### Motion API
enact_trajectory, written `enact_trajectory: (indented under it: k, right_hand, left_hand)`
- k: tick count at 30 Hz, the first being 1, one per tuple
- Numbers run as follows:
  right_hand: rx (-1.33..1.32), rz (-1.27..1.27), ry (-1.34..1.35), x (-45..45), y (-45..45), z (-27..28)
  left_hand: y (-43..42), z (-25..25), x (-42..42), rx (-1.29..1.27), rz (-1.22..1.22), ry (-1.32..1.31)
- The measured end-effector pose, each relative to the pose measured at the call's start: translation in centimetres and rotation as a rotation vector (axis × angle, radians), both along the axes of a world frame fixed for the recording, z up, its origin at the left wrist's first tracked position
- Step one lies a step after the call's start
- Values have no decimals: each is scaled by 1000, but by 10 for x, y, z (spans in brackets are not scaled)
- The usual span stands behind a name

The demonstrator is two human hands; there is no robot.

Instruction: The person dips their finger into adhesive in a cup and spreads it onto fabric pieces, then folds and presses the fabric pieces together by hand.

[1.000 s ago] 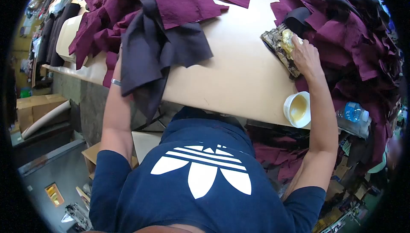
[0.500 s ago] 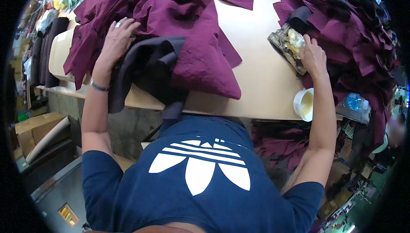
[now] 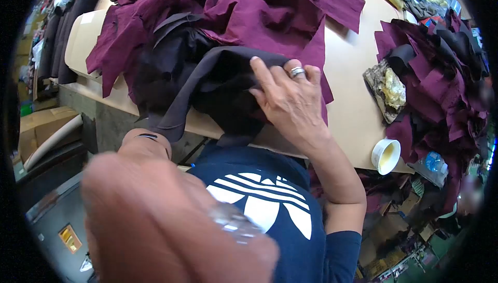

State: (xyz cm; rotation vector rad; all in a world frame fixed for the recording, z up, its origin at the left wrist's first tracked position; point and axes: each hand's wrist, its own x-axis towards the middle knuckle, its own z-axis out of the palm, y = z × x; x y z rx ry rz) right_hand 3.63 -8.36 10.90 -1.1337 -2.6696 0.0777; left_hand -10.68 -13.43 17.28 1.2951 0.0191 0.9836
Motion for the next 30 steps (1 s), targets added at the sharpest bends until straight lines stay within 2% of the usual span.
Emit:
enact_trajectory:
  k: [8,12,13,14,17,19,20,22,24,25,28,30]
  right_hand:
    - [12,-155,66,26,-9,-14]
    - [-68,-230,243,31,-23,-37]
    - [-128,-254,299,35,-26,-47]
    - [-14,-245,242,32,-27,-36]
    - [49,-353,212,50,-15,-37]
    - [90,-466,121,70,1,-38]
    - [12,-592,9,75,8,-33]
    - [156,-509,97,84,12,-31]
    - [47,-390,163,65,-2,-18]
    - [22,-254,269,53,-8,-22]
    - [-4,-122,242,21,-20,-33]
    - [-134,-155,74,21,-23,-40]
  left_hand:
    - [12,-21,-16,-92,-66,-76]
    - [35,-49,-24,-184,20,11]
    - [43,-60,-25,-202,92,73]
    - [50,-73,-22,-162,224,215]
    - [49,-124,-6,192,639,865]
    - [44,-158,0,335,685,994]
    - [43,-179,1,412,714,1011]
    - [43,-196,2,509,740,1012]
    - [45,-200,3,531,778,1004]
    - [47,-202,2,544,799,1002]
    - [52,-223,-4,519,782,835]
    - [53,-226,-5,574,836,856]
